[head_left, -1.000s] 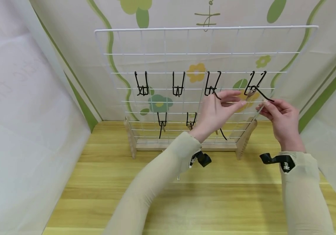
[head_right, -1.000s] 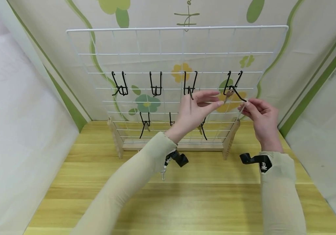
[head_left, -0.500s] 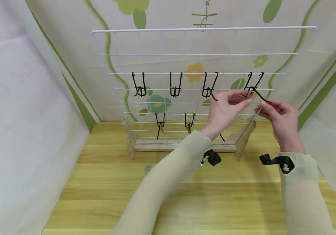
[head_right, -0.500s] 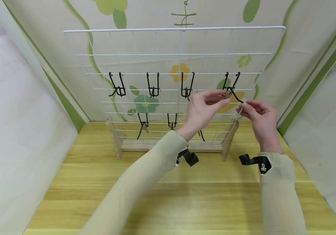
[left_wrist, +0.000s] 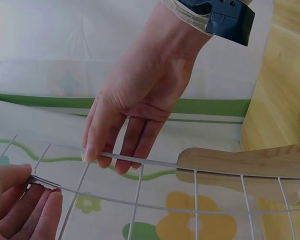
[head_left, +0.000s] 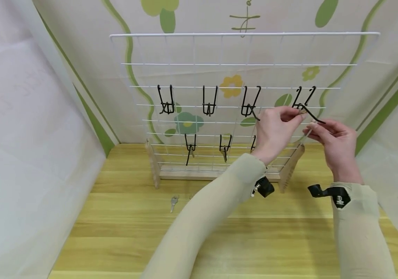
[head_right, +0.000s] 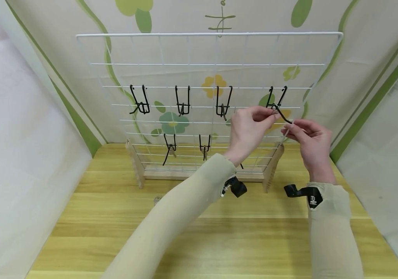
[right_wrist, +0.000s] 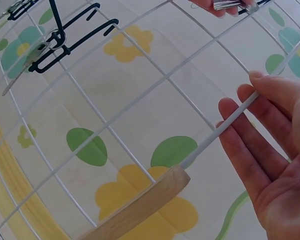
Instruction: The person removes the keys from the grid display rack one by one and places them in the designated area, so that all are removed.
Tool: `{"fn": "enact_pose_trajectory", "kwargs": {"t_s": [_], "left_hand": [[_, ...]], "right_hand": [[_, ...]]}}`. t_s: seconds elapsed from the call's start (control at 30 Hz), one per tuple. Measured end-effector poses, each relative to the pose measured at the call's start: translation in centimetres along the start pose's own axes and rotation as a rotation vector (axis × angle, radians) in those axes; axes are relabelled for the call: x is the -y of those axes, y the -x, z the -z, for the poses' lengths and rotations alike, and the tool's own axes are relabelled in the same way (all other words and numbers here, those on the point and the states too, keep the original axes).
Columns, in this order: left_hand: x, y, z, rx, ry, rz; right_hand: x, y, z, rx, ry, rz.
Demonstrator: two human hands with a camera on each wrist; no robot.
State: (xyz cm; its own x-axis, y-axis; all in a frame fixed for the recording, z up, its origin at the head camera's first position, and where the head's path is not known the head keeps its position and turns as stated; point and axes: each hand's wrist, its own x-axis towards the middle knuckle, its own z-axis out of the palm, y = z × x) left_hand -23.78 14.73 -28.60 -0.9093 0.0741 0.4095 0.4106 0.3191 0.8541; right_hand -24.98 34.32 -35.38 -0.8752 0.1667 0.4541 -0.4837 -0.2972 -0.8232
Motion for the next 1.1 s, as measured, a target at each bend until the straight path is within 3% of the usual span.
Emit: {"fn": "enact_pose_trajectory", "kwargs": {"t_s": [0.37, 0.6, 0.77, 1.1], "left_hand": [[-0.2, 0.8, 0.7, 0.036, 0.004, -0.054], [-0.7, 1.3, 1.2, 0.051, 0.052, -0.010], [-1.3, 1.8, 1.9, 0.063, 0.097, -0.019], [-2.8, 3.7, 3.3, 0.121, 0.149, -0.137]], "right_hand": [[0.3, -0.4, -0.2, -0.018, 0.029, 0.000], [0.3, -0.1, -0.3, -0.031, 0.029, -0.006], [0.1, -0.2, -0.3, -0.036, 0.040, 0.001], [-0.2, -0.1, -0.2, -0.094, 0.045, 0.008]]}}
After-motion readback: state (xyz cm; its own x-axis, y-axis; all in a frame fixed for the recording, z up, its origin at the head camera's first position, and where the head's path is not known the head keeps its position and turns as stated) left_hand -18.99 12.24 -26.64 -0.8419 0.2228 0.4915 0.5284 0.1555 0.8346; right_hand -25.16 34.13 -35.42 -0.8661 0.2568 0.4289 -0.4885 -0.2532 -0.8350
